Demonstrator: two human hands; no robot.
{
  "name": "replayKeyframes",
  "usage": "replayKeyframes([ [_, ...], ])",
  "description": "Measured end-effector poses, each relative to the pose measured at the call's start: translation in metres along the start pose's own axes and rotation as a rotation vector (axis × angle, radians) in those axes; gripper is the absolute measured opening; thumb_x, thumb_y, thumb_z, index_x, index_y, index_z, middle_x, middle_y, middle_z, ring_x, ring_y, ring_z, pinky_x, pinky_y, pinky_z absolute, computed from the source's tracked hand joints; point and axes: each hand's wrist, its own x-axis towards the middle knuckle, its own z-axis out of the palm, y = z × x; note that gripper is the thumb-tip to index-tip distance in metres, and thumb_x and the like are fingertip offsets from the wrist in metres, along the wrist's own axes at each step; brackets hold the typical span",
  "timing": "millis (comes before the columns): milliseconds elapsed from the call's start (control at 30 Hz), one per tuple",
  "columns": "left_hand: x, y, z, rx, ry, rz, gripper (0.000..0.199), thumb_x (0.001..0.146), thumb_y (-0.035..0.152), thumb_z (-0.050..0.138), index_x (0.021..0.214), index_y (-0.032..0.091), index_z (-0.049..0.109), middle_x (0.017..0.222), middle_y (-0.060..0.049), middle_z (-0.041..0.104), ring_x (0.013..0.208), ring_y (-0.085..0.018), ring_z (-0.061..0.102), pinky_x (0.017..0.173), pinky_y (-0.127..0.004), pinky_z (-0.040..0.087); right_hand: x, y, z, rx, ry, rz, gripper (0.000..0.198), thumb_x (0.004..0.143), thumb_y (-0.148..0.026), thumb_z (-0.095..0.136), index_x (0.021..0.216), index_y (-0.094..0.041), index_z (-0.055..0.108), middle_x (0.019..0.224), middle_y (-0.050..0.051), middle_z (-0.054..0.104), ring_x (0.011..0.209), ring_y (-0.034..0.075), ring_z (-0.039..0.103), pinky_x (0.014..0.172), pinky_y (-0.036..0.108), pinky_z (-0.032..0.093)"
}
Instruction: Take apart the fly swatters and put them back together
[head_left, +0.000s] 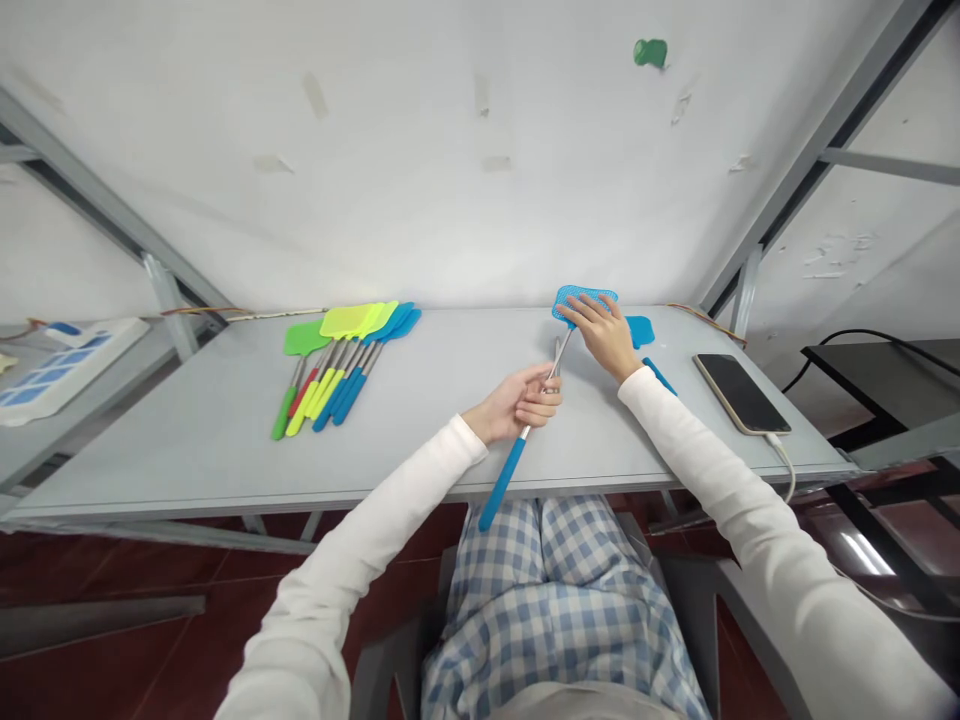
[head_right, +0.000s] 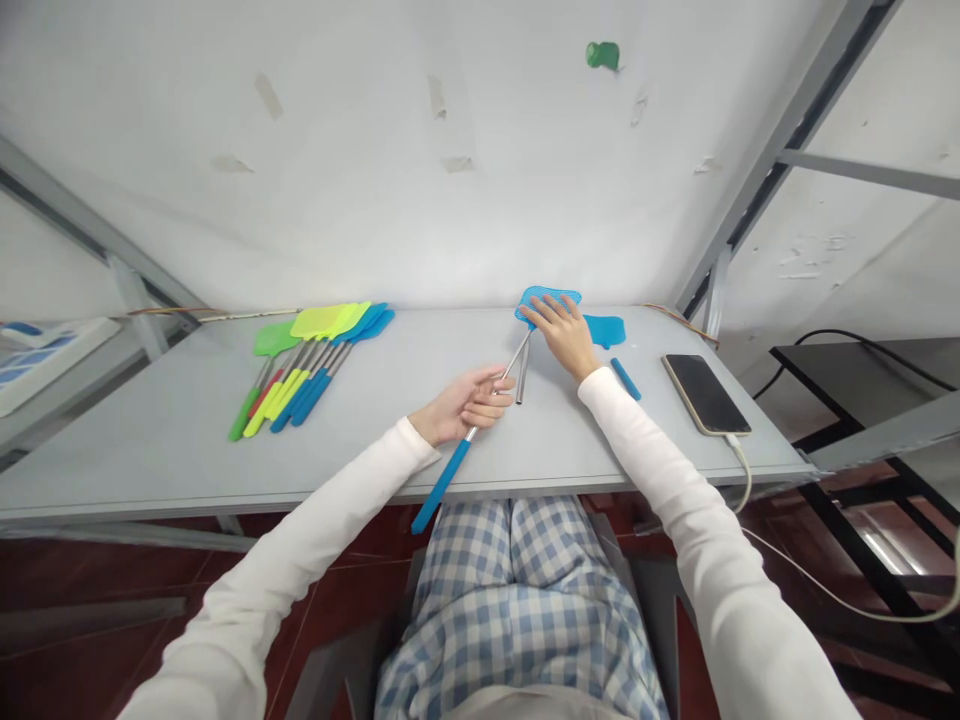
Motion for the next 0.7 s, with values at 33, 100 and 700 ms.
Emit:
replayKeyframes([
  [33,0.003,0.006,0.0,0.0,-0.021,-0.001,0.035,0.097,0.04,0.037,0.072,0.016,0.044,0.052,0.008,0.028,0.035,-0.002,0.024,0.03,-0.011,0.021,0.002,-0.005,-0.002,0.003,-0.009,-0.024,0.048,0.095,-0.009,0.031,0.134,-0.024,0.054,0.139,0.006,0.053,0.132,0.022,0.046,0.112,0.051,0.031],
  [100,0.013,0.02,0.001,0.005,-0.021,0.052,0.033,0.095,0.041,0.041,0.077,0.015,0.048,0.056,0.006,0.037,0.037,-0.002,0.031,0.033,-0.011,0.027,0.007,-0.015,-0.003,0.015,-0.032,-0.084,0.045,0.096,-0.013,0.034,0.135,-0.025,0.053,0.141,0.006,0.051,0.133,0.023,0.045,0.111,0.051,0.031],
  [700,-0.007,-0.01,0.014,0.276,0.123,0.262,0.036,0.088,0.043,0.055,0.07,0.021,0.033,0.052,0.012,0.015,0.034,-0.002,0.008,0.03,-0.012,0.005,-0.016,0.068,-0.01,0.042,-0.012,0.25,0.044,0.093,-0.022,0.035,0.13,-0.026,0.058,0.128,0.006,0.062,0.121,0.027,0.049,0.102,0.048,0.03],
])
